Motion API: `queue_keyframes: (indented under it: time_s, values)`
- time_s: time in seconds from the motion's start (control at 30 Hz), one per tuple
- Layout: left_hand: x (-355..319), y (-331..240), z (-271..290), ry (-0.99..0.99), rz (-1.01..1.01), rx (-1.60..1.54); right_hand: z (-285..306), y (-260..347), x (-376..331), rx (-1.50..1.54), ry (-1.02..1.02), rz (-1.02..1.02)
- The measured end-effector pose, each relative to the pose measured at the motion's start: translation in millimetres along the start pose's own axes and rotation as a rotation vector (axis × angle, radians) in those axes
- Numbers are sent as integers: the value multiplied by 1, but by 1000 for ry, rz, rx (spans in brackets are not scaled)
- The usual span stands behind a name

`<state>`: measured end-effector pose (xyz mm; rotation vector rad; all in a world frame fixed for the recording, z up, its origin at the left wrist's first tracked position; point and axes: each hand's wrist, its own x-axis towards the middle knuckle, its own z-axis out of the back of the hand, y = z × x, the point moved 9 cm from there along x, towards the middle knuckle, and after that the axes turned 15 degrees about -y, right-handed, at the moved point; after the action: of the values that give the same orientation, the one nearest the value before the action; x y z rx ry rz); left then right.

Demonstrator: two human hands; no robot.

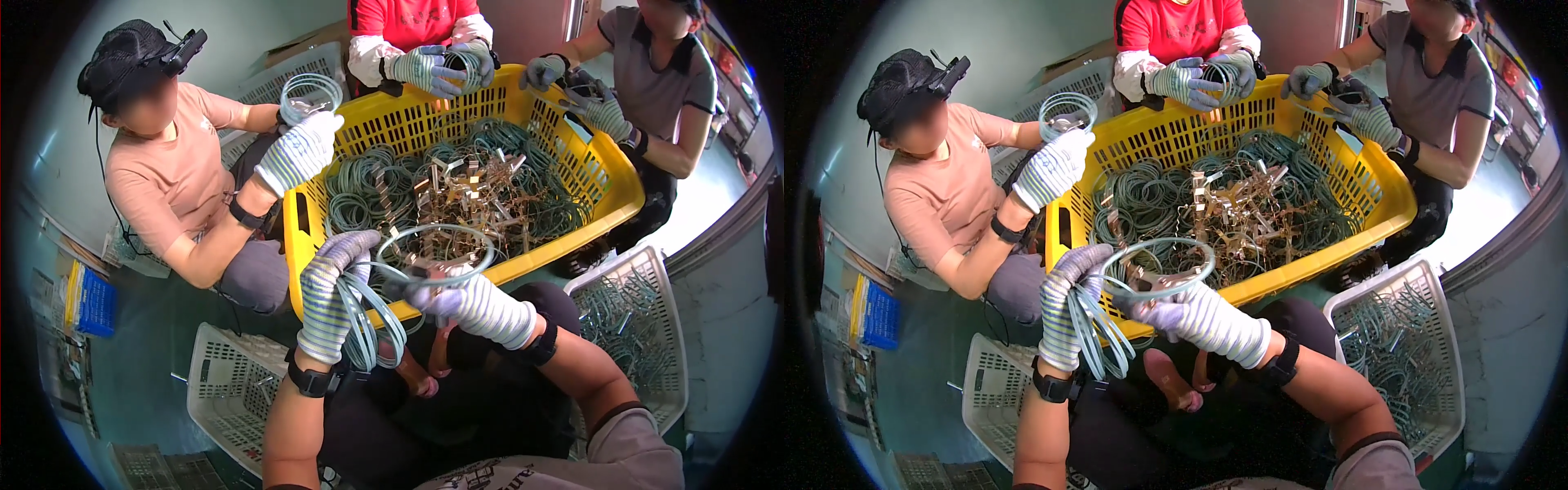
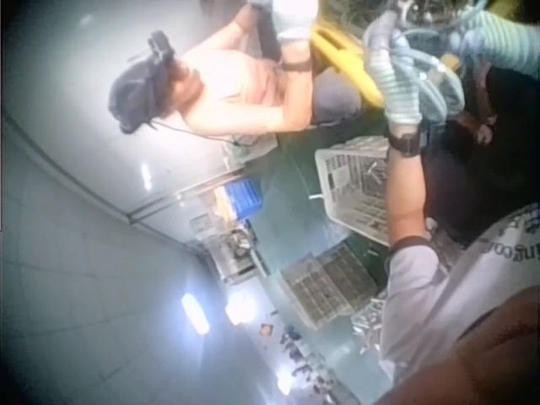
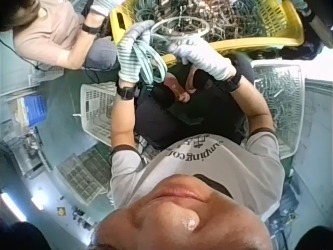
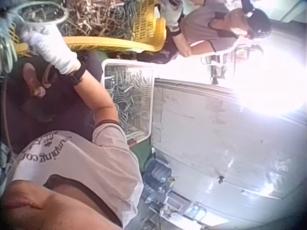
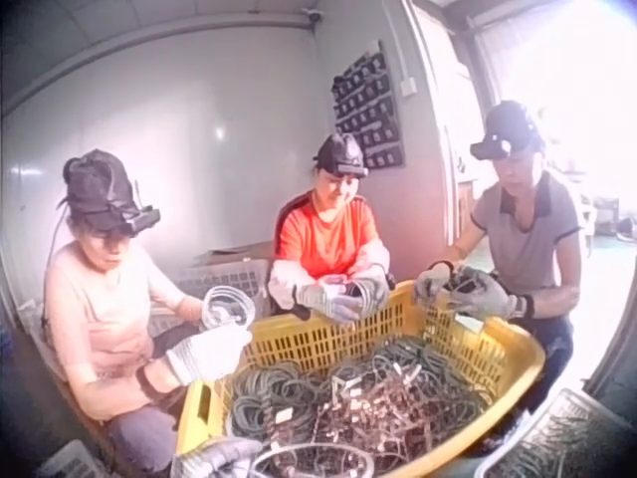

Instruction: Sorting and assembling metal wire coils and frames into baskets on a manufacturing floor.

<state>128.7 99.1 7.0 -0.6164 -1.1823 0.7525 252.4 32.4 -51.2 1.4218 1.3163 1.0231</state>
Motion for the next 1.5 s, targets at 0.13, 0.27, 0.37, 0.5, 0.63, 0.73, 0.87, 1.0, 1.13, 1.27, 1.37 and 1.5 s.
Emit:
queue_keyframes:
  time_s: [0.13,0.27,0.37,0.5,0.63,0.73,0.87,1.0,1.13,1.27,1.37,1.5]
  values:
    - [0,-7,-4,162,73,26,10,-1,3,12,-83,-92]
    - [8,19,41,-201,338,-359,33,13,10,280,-302,-114]
    - [5,26,60,-384,510,-666,43,14,12,279,-349,-72]
    - [-4,17,24,-98,574,-747,46,23,8,287,-400,-6]
    - [-23,24,-13,75,801,-559,52,14,9,218,-431,47]
    - [-28,18,-15,166,834,-557,50,16,11,188,-402,60]
    - [-20,19,0,61,915,-770,47,23,11,169,-363,96]
    - [2,25,42,-115,697,-683,38,27,6,88,-116,160]
    - [8,27,62,-128,592,-433,27,16,7,-173,15,167]
    - [9,11,62,-91,479,-201,27,27,8,-545,-3,425]
    - [12,-3,57,-84,340,-159,27,35,5,-694,-55,509]
    - [2,-4,44,103,388,-436,31,42,5,-721,-138,508]
